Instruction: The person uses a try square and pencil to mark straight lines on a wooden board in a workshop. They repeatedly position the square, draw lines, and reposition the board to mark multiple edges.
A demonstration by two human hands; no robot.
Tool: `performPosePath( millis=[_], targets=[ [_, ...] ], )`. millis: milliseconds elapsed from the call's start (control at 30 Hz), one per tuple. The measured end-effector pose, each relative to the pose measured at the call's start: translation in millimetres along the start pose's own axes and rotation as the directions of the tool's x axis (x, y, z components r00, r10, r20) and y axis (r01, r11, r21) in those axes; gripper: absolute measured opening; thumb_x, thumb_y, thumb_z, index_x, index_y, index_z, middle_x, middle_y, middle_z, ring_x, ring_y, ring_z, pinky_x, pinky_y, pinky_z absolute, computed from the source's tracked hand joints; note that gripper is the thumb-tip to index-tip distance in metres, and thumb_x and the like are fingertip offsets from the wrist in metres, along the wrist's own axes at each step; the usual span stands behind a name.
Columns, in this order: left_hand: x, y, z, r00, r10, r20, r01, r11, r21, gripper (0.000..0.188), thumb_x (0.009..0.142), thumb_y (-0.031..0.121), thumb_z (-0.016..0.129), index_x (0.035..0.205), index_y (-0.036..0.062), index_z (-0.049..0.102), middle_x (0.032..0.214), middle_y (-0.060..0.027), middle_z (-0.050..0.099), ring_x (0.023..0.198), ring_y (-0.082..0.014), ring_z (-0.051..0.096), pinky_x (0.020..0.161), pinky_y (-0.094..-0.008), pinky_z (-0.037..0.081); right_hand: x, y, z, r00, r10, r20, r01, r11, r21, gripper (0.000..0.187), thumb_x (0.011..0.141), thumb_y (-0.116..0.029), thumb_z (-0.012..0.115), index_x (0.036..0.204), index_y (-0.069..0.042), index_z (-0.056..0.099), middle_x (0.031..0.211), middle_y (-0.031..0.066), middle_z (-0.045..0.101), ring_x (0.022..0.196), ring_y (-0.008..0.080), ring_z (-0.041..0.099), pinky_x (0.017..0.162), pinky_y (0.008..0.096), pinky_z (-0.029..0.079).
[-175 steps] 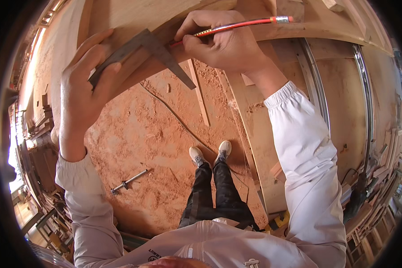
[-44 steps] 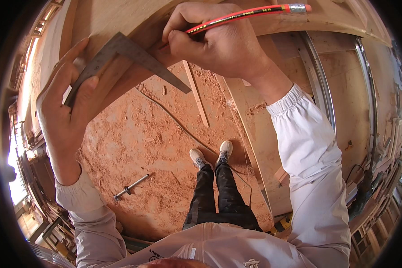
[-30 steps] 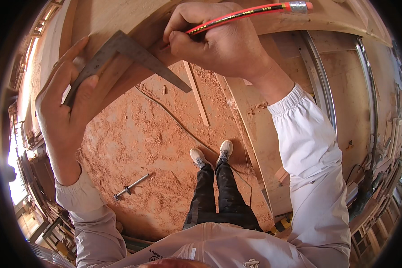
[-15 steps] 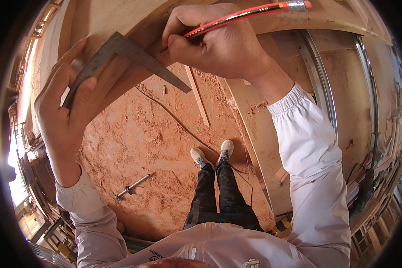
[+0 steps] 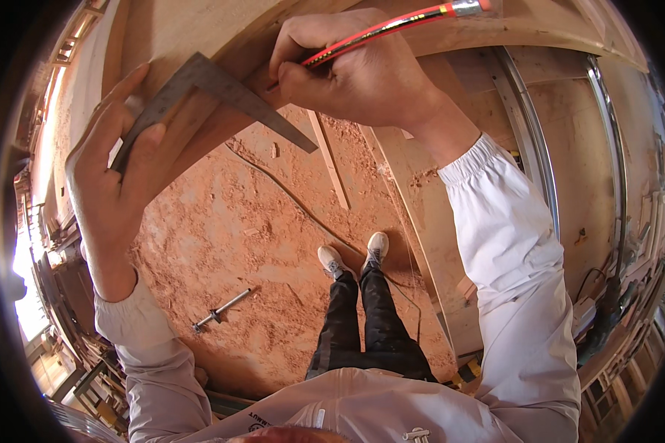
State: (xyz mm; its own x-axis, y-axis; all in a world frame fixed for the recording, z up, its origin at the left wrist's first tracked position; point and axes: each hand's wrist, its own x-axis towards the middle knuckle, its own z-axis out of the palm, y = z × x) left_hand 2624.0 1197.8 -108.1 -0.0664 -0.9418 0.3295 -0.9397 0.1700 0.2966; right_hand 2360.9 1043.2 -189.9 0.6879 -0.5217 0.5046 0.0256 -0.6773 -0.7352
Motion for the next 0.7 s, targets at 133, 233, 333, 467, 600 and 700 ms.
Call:
performPosePath(
  millis=[133, 233, 333, 467, 600, 700],
  targets=[
    [1, -3, 3, 0.995, 0.092, -0.041, -0.093, 0.995, -0.030, 0.026, 0.096, 0.009, 0.078, 0.087, -0.0031, 0.058, 0.118, -0.0238, 0.071, 0.126, -0.0279, 0.069, 0.087, -0.0352, 0.052, 0, 1, -3, 1.000, -0.017, 0.010, 0.016, 1.000, 0.024, 0.010, 0.095, -0.008, 0.069, 0.092, 0.001, 0.073, 0.080, 0.0034, 0.067, 0.069, 0.0093, 0.062, 0.061, 0.0263, 0.048],
    [4, -5, 6, 0.977, 0.185, -0.101, -0.189, 0.981, -0.030, 0.022, 0.091, 0.001, 0.080, 0.087, -0.0038, 0.059, 0.093, -0.0210, 0.067, 0.120, -0.0341, 0.075, 0.076, -0.0357, 0.054, -4, 4, -4, 1.000, 0.017, -0.015, -0.015, 0.987, 0.160, 0.011, 0.095, -0.005, 0.065, 0.091, 0.002, 0.072, 0.082, 0.0046, 0.067, 0.070, 0.0105, 0.065, 0.062, 0.0260, 0.050],
    [6, -2, 3, 0.977, 0.192, -0.093, -0.194, 0.981, -0.009, 0.024, 0.091, 0.002, 0.080, 0.086, -0.0037, 0.058, 0.094, -0.0214, 0.067, 0.119, -0.0357, 0.075, 0.076, -0.0365, 0.054, -7, 5, -8, 0.997, 0.078, -0.010, -0.073, 0.966, 0.248, 0.013, 0.095, -0.004, 0.061, 0.090, 0.003, 0.070, 0.085, 0.0055, 0.068, 0.073, 0.0107, 0.065, 0.065, 0.0266, 0.052],
    [7, 3, 0, 0.984, 0.155, -0.081, -0.156, 0.988, -0.007, 0.025, 0.091, 0.003, 0.081, 0.085, -0.0034, 0.057, 0.098, -0.0227, 0.069, 0.117, -0.0374, 0.075, 0.076, -0.0378, 0.054, -6, 6, -9, 0.997, 0.069, -0.015, -0.062, 0.953, 0.297, 0.013, 0.095, -0.003, 0.058, 0.088, 0.002, 0.068, 0.087, 0.0041, 0.069, 0.078, 0.0094, 0.063, 0.071, 0.0271, 0.052],
    [5, 7, 0, 0.989, 0.115, -0.097, -0.115, 0.993, 0.005, 0.022, 0.091, 0.006, 0.081, 0.088, -0.0040, 0.061, 0.110, -0.0232, 0.073, 0.112, -0.0378, 0.074, 0.078, -0.0395, 0.055, -3, 19, -13, 1.000, 0.024, -0.019, -0.018, 0.962, 0.272, 0.015, 0.102, -0.010, 0.060, 0.097, -0.001, 0.070, 0.087, 0.0024, 0.069, 0.078, 0.0086, 0.060, 0.070, 0.0258, 0.050],
    [7, 5, 6, 0.979, 0.166, -0.121, -0.162, 0.986, 0.039, 0.019, 0.092, 0.008, 0.080, 0.094, -0.0035, 0.065, 0.116, -0.0216, 0.074, 0.106, -0.0388, 0.074, 0.080, -0.0407, 0.057, -7, 23, -13, 0.988, 0.040, -0.152, 0.023, 0.920, 0.391, 0.022, 0.110, -0.021, 0.060, 0.106, -0.003, 0.072, 0.090, 0.0033, 0.072, 0.074, 0.0081, 0.059, 0.063, 0.0238, 0.047]
  ],
)
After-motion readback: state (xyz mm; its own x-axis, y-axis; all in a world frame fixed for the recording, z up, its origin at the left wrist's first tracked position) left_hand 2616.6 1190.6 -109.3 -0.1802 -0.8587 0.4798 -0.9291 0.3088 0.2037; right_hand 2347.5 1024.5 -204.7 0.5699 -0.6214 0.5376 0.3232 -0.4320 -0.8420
